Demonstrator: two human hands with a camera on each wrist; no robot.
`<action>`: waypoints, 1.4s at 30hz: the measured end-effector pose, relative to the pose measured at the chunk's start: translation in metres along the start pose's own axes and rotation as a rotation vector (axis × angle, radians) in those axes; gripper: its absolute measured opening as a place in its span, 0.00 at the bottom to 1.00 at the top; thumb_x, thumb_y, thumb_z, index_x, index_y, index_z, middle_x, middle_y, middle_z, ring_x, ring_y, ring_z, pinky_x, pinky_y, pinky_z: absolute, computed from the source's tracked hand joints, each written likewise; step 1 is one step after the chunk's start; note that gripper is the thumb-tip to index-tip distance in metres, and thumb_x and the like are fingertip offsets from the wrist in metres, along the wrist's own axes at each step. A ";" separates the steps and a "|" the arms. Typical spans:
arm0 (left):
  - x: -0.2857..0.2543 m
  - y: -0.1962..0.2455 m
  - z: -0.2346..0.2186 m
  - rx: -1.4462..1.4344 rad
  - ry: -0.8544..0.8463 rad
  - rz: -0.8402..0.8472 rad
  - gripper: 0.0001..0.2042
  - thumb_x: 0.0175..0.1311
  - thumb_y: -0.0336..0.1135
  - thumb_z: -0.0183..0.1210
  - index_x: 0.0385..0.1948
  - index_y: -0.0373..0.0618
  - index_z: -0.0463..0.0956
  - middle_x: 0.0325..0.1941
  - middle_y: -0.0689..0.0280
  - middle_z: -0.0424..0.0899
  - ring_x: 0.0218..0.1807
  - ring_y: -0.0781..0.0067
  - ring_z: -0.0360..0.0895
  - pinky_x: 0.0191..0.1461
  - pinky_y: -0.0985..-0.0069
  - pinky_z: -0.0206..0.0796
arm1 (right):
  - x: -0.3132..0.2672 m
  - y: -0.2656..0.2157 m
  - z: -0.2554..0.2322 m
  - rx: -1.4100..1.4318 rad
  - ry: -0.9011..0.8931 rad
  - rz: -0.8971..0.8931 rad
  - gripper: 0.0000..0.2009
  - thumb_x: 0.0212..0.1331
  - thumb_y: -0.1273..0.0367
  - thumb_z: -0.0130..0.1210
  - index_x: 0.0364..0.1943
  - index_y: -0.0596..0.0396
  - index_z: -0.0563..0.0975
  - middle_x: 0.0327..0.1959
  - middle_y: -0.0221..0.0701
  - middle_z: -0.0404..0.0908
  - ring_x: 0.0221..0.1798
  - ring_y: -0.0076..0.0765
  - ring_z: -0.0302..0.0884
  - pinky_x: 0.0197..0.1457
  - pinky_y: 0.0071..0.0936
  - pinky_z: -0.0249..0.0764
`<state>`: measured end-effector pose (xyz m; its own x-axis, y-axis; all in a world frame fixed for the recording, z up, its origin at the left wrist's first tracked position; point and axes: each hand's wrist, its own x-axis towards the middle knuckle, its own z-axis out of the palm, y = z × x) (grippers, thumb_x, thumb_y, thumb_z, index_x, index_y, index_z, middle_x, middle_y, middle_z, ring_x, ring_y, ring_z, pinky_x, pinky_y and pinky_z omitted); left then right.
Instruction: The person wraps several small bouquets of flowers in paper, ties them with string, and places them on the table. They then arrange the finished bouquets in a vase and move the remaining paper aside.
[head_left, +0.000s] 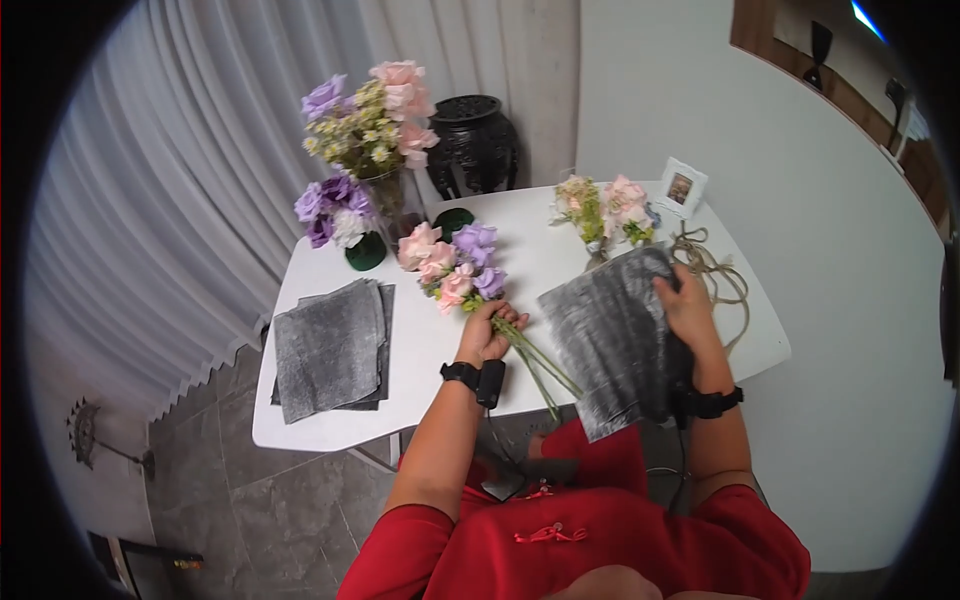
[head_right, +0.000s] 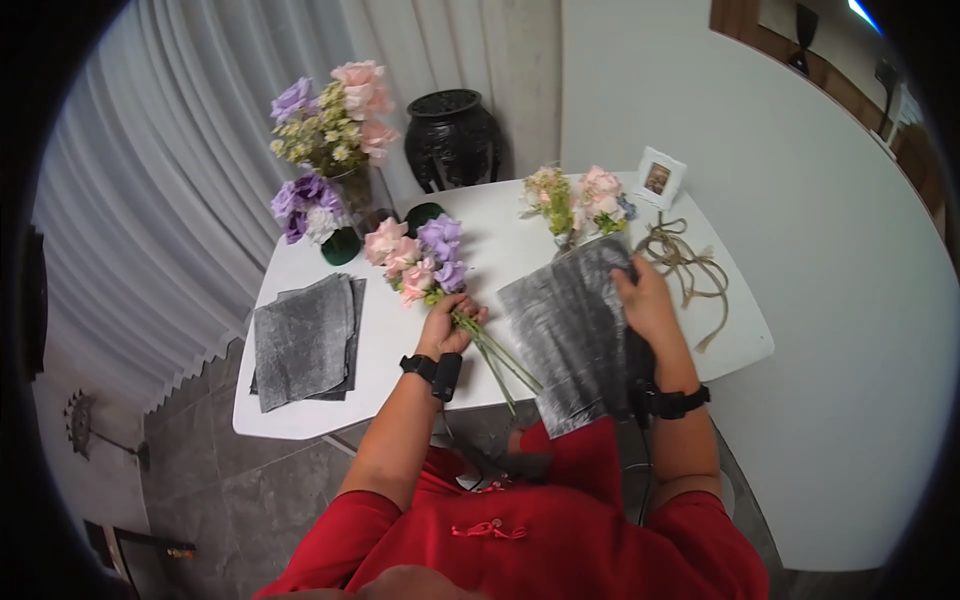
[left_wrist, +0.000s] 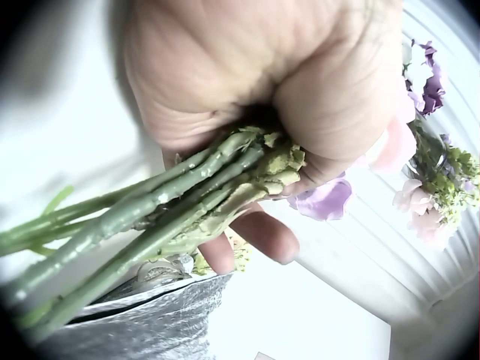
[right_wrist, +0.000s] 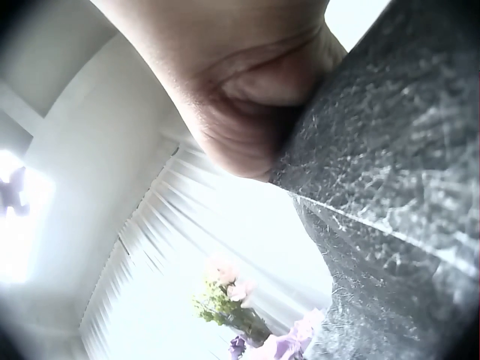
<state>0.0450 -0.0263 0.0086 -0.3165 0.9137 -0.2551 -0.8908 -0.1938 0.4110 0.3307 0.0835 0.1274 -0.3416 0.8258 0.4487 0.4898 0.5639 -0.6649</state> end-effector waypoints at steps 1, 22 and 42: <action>0.001 0.000 -0.001 0.007 -0.048 -0.016 0.09 0.62 0.28 0.50 0.21 0.45 0.62 0.19 0.69 0.63 0.22 0.75 0.63 0.32 0.73 0.64 | 0.006 -0.006 -0.009 0.072 -0.032 0.018 0.19 0.58 0.64 0.57 0.47 0.66 0.73 0.35 0.44 0.81 0.37 0.40 0.78 0.44 0.30 0.71; 0.006 0.001 0.020 0.011 -0.035 0.118 0.07 0.63 0.28 0.50 0.23 0.42 0.67 0.19 0.67 0.67 0.21 0.76 0.67 0.28 0.73 0.66 | 0.029 -0.368 0.236 1.335 -0.875 -0.082 0.13 0.59 0.68 0.55 0.43 0.63 0.74 0.36 0.31 0.79 0.36 0.26 0.75 0.42 0.25 0.70; 0.094 -0.035 -0.095 0.891 -0.437 0.521 0.05 0.65 0.33 0.50 0.29 0.46 0.68 0.26 0.71 0.71 0.24 0.74 0.66 0.36 0.71 0.65 | 0.003 -0.246 0.281 0.684 -0.613 -0.423 0.18 0.55 0.70 0.54 0.50 0.59 0.71 0.45 0.36 0.79 0.48 0.33 0.76 0.52 0.27 0.71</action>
<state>0.0153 0.0324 -0.1130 -0.2848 0.8765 0.3881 -0.0761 -0.4243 0.9023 -0.0163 -0.0548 0.1246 -0.8281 0.3047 0.4706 -0.2662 0.5251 -0.8083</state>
